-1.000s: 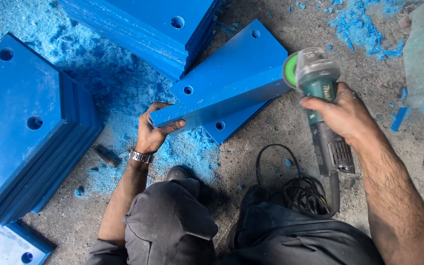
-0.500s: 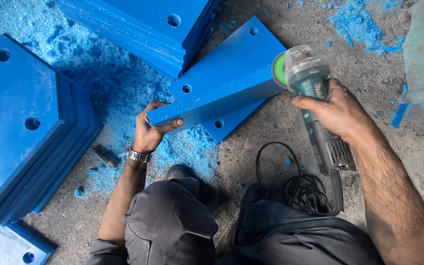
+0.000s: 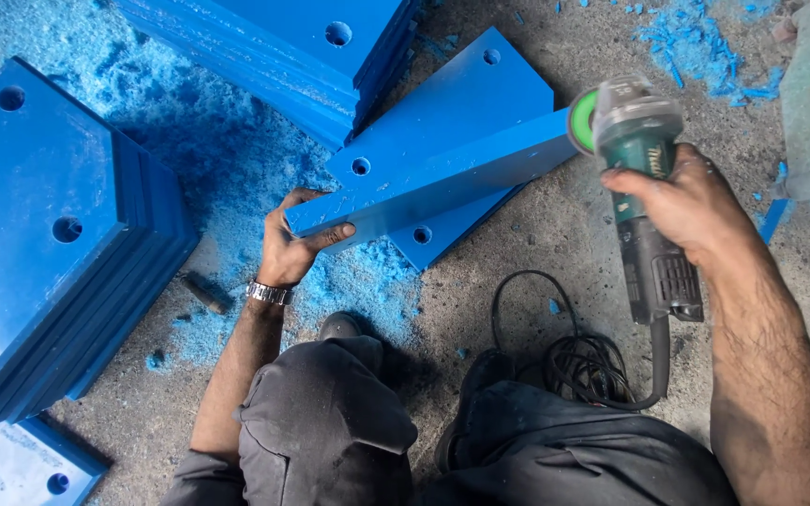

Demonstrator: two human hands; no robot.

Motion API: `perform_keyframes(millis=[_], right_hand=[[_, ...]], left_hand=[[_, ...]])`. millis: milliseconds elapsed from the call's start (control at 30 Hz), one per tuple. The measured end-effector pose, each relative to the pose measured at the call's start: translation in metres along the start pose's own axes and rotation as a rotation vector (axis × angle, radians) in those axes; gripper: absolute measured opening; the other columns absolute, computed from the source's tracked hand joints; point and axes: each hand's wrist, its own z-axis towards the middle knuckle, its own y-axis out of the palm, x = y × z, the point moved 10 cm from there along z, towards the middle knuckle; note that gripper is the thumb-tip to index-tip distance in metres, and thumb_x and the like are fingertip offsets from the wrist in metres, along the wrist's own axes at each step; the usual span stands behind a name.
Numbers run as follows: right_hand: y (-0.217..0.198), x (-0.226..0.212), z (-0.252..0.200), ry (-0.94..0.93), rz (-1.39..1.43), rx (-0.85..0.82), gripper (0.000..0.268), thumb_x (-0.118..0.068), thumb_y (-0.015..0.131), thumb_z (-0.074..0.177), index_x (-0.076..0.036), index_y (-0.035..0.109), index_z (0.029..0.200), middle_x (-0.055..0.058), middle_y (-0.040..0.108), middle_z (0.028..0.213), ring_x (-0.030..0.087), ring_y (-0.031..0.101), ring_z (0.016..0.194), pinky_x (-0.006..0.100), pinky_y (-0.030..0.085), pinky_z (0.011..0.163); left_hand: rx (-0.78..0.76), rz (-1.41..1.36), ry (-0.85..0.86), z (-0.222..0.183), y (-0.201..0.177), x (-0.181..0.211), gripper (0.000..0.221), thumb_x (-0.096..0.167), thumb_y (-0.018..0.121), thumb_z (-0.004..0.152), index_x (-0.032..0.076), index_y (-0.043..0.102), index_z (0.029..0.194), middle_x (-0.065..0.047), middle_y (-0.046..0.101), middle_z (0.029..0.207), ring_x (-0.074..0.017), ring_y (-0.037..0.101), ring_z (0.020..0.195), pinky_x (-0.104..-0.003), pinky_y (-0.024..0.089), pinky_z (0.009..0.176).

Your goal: Grinding and smoothing the edges of blue plastic plates using a hand-held angle grinder.

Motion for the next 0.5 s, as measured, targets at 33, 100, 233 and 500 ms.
perform_keyframes(millis=[33, 100, 233, 500], right_hand=[[0.001, -0.001, -0.002, -0.005, 0.0, 0.002, 0.046, -0.026, 0.076, 0.084, -0.01, 0.065, 0.125, 0.014, 0.068, 0.1, 0.027, 0.065, 0.084, 0.048, 0.057, 0.072], [-0.003, -0.012, -0.006, -0.126, -0.01, 0.058, 0.045, -0.024, 0.078, 0.084, -0.008, 0.066, 0.124, 0.012, 0.069, 0.104, 0.024, 0.063, 0.085, 0.047, 0.053, 0.071], [0.036, -0.044, -0.034, -0.142, -0.094, -0.011, 0.062, -0.032, 0.082, 0.076, -0.007, 0.06, 0.128, 0.015, 0.071, 0.107, 0.027, 0.069, 0.092, 0.046, 0.056, 0.077], [0.086, -0.061, -0.037, -0.302, -0.399, -0.122, 0.102, -0.052, 0.085, 0.079, 0.003, 0.034, 0.147, 0.029, 0.06, 0.125, 0.033, 0.062, 0.113, 0.046, 0.05, 0.096]], left_hand=[[0.003, -0.001, 0.004, 0.001, -0.001, 0.001, 0.052, 0.028, 0.094, 0.073, 0.004, 0.068, 0.11, -0.008, 0.074, 0.106, -0.019, 0.073, 0.098, -0.036, 0.061, 0.082], [-0.013, -0.033, -0.022, 0.003, 0.001, -0.001, 0.051, 0.028, 0.094, 0.073, 0.005, 0.068, 0.109, -0.008, 0.075, 0.104, -0.0185, 0.073, 0.097, -0.035, 0.061, 0.082], [0.003, -0.012, -0.067, 0.002, 0.001, -0.003, 0.05, 0.028, 0.094, 0.072, 0.006, 0.067, 0.109, -0.006, 0.076, 0.102, -0.0175, 0.074, 0.096, -0.035, 0.061, 0.083], [0.014, -0.036, -0.024, 0.003, 0.003, 0.001, 0.049, 0.026, 0.094, 0.074, 0.007, 0.068, 0.11, -0.005, 0.074, 0.106, -0.0162, 0.072, 0.099, -0.035, 0.059, 0.086]])
